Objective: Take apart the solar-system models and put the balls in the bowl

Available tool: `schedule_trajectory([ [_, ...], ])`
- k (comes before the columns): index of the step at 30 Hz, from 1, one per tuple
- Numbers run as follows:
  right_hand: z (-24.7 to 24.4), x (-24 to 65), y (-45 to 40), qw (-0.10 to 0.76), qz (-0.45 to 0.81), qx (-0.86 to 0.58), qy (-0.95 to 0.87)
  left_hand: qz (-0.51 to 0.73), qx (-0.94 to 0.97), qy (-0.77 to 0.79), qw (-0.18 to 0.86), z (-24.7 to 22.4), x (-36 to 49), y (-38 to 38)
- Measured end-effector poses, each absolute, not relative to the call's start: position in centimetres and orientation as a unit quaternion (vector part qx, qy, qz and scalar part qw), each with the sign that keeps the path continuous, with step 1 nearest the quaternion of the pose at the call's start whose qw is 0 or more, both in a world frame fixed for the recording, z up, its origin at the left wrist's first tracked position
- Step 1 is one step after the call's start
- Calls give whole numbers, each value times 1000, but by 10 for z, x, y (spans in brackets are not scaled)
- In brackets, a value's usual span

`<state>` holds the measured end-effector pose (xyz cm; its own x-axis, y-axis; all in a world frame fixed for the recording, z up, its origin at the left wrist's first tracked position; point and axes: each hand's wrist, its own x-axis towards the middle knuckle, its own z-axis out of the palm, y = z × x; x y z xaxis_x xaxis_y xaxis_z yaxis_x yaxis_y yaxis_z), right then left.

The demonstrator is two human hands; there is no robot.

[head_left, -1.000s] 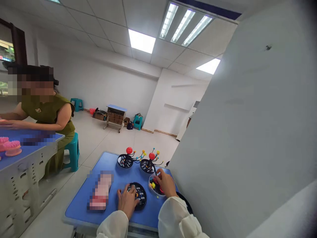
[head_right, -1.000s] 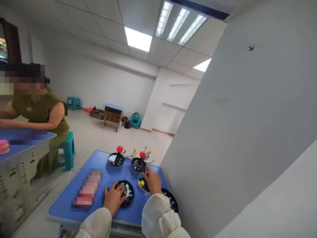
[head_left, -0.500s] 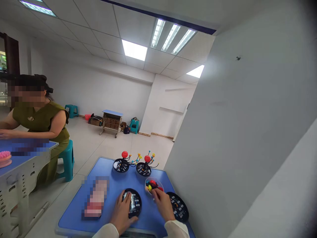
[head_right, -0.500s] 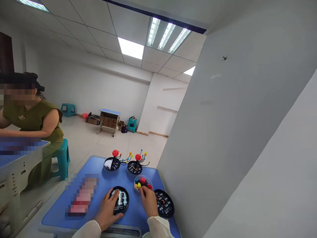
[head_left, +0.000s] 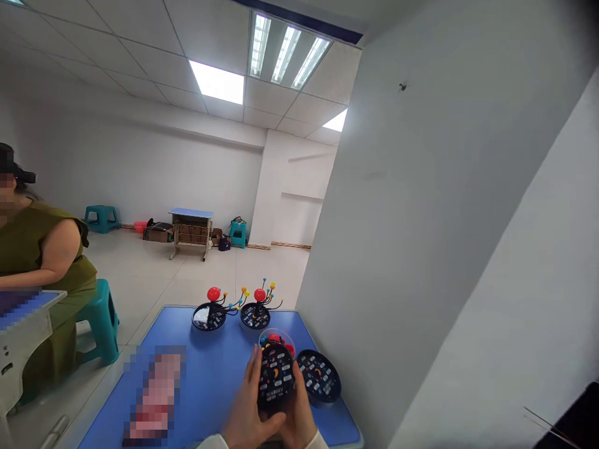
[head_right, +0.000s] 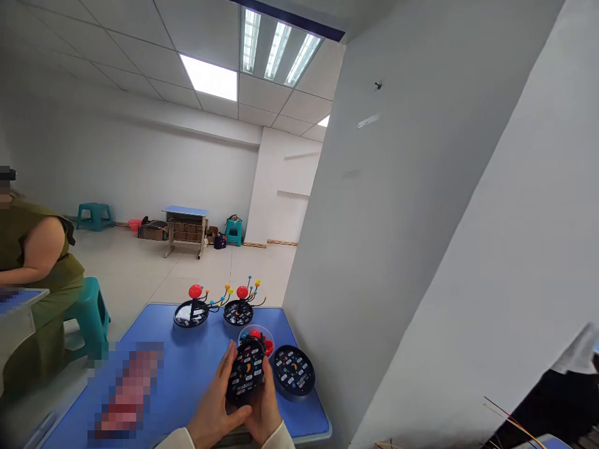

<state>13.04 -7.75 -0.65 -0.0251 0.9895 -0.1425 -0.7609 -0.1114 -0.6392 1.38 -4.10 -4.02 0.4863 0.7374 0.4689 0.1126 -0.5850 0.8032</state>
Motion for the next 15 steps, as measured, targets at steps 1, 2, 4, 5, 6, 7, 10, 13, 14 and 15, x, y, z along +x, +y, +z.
schedule_trajectory([
  [1, 2, 140, -76, 630, 681, -301, -222, 413, 791, 261, 369, -34, 18, -36],
  [2, 11, 151, -73, 631, 660, -318, -255, 399, 798, 259, 370, -29, 22, -31],
  [4, 31, 173, -62, 642, 561, -380, -359, 376, 799, 298, 363, -22, 30, -17],
  [5, 40, 184, -54, 638, 479, -428, -424, 363, 792, 337, 356, -21, 35, -9],
  [6, 47, 195, -46, 609, 388, -486, -494, 347, 782, 382, 350, -21, 39, -2],
  [7, 52, 205, -36, 551, 298, -544, -558, 331, 769, 424, 346, -23, 44, 5],
  [10, 46, 228, -6, 290, 172, -646, -685, 289, 746, 484, 355, -32, 56, 23],
  [13, 25, 238, 16, 127, 167, -667, -715, 280, 740, 480, 380, -43, 65, 34],
  [14, 18, 240, 21, 107, 169, -669, -715, 283, 736, 476, 389, -46, 66, 36],
  [15, 13, 240, 25, 96, 174, -670, -715, 286, 733, 474, 395, -49, 68, 37],
])
